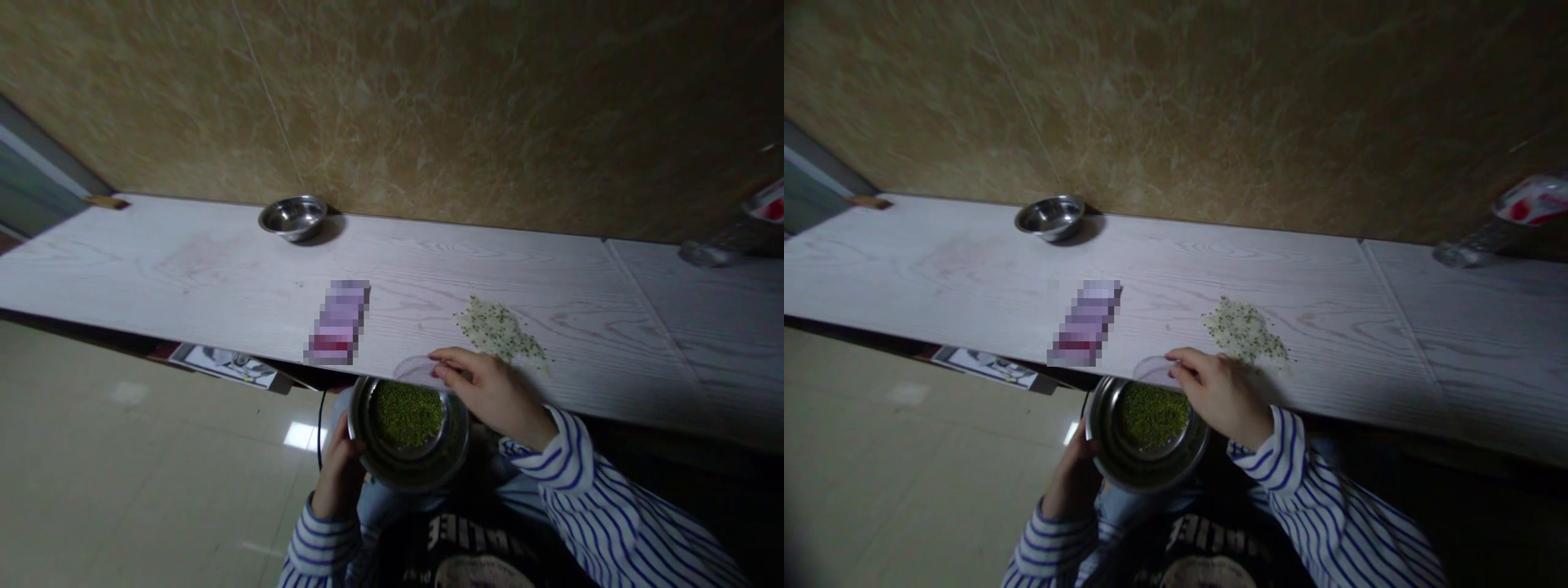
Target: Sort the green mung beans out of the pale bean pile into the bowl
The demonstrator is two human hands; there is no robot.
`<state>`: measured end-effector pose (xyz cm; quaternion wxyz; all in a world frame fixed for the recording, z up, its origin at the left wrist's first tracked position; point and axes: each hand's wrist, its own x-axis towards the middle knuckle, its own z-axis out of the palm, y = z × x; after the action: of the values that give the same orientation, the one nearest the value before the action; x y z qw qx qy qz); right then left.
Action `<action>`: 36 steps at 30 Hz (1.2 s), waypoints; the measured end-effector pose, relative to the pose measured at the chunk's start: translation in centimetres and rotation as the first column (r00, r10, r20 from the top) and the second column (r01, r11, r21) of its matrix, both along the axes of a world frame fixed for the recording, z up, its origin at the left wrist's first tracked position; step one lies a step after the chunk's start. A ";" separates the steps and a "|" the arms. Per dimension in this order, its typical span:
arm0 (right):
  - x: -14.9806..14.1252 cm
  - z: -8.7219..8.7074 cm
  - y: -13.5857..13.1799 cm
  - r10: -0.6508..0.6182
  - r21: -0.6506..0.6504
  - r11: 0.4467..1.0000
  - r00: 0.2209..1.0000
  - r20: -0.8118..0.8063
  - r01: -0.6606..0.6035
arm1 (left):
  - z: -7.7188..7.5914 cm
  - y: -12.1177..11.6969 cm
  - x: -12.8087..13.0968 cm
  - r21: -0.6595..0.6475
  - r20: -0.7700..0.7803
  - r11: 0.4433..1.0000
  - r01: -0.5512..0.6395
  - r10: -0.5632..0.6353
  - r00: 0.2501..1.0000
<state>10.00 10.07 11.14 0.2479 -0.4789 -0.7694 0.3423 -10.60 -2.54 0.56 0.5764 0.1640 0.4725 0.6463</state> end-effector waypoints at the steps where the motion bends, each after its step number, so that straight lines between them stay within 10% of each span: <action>1: 0.7 -0.3 0.0 -0.071 0.018 0.997 0.997 -0.027 0.071 | -0.2 -0.1 0.5 -0.024 0.045 0.999 0.023 -0.022 0.999; 5: 3.1 -1.2 -0.4 -0.289 0.060 0.954 0.955 -0.074 0.293 | -0.9 -0.3 3.1 -0.043 0.157 0.997 0.064 -0.056 0.986; 10: 3.6 -1.3 -2.3 -0.234 0.015 0.972 0.969 -0.074 0.236 | -0.9 -0.5 5.3 -0.125 0.181 0.990 0.059 -0.035 0.983; 36: 10.8 -1.6 -4.3 -0.540 -0.021 0.834 0.807 -0.240 0.552 | -1.2 -1.2 4.4 -0.197 0.048 0.973 0.123 -0.115 0.992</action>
<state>20.81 5.80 9.54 0.4371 -0.6293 -0.5725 0.2917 -6.21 -3.74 -0.60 0.6361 0.1217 0.5137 0.5628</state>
